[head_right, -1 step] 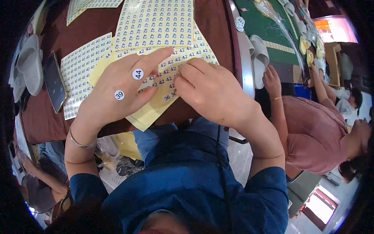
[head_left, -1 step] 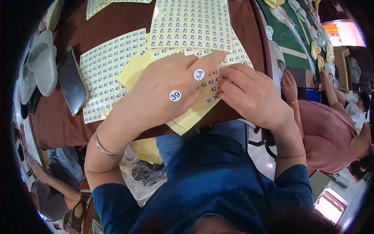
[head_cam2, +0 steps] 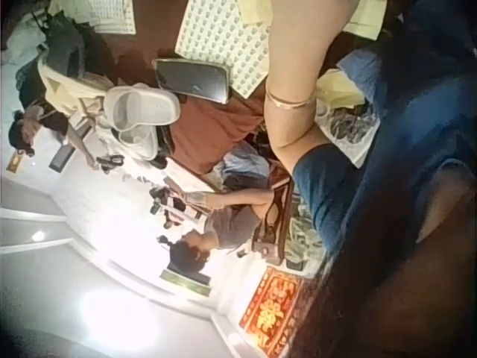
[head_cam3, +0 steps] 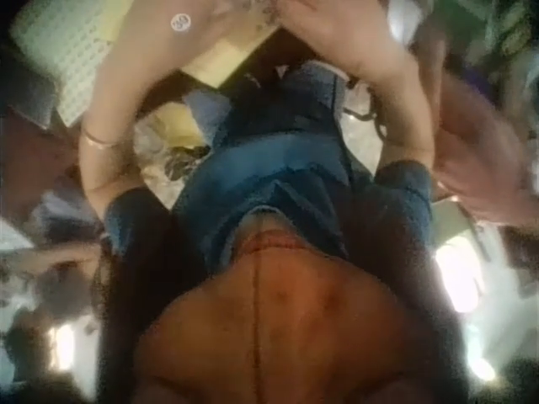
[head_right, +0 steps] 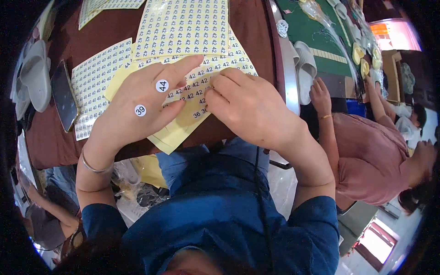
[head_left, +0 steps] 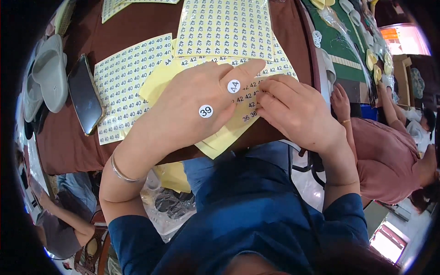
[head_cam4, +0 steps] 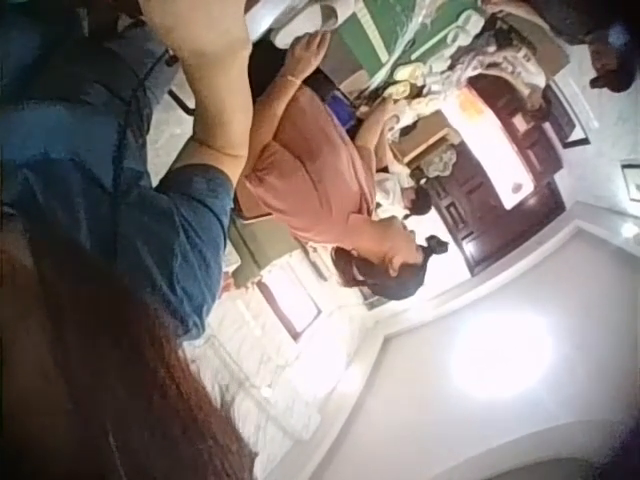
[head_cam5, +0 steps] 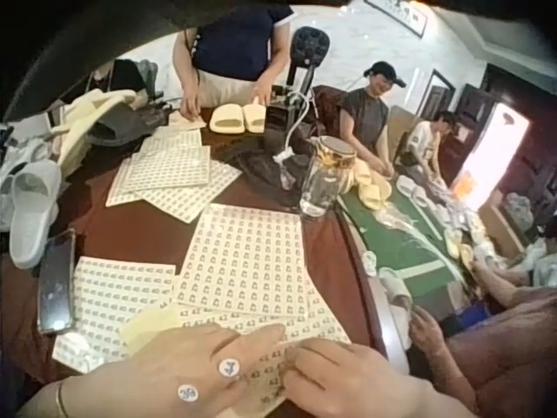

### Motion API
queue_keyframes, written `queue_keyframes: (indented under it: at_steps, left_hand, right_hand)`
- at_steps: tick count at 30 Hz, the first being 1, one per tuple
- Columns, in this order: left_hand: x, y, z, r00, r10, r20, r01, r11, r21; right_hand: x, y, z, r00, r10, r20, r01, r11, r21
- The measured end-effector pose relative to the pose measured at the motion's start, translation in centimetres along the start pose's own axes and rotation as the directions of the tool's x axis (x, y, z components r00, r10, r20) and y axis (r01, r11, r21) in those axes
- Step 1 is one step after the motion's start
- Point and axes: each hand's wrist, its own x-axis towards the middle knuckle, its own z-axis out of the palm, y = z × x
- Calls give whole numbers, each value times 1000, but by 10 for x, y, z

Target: Applying size labels from a sheet to the soles of various slippers in a workshop setting.

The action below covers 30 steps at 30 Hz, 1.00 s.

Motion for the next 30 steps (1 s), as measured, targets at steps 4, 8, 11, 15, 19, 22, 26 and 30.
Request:
queue_keyframes:
  at_steps: [4,8,11,15,19,22,26,30]
  left_hand:
    - [3,-4,1,998,68,-2,-68,998,-11]
    - [1,-2,-1,999,39,10,-39,999,16]
    - [2,-1,-2,999,41,-33,-41,999,19]
    - [5,6,-1,990,75,-121,-76,997,-9]
    - [6,2,1,977,35,-209,-47,997,-55]
    - [7,2,3,981,69,-183,-82,995,-64]
    - [5,-2,4,983,55,-174,-61,998,-31]
    - [9,-4,10,968,70,-240,-82,996,-42]
  right_hand:
    - [7,1,-12,999,-25,35,26,999,-24]
    - [15,0,-12,986,-109,125,127,981,-148]
    - [15,5,-9,986,-150,75,161,971,-179]
    - [10,6,-2,993,-97,-64,88,987,-132]
    - [9,-1,15,968,-24,-252,3,996,-85]
    - [7,-1,23,943,9,-333,-33,997,-67]
    - [9,-3,26,912,68,-404,-64,998,23]
    - [8,-4,26,919,81,-386,-74,997,35]
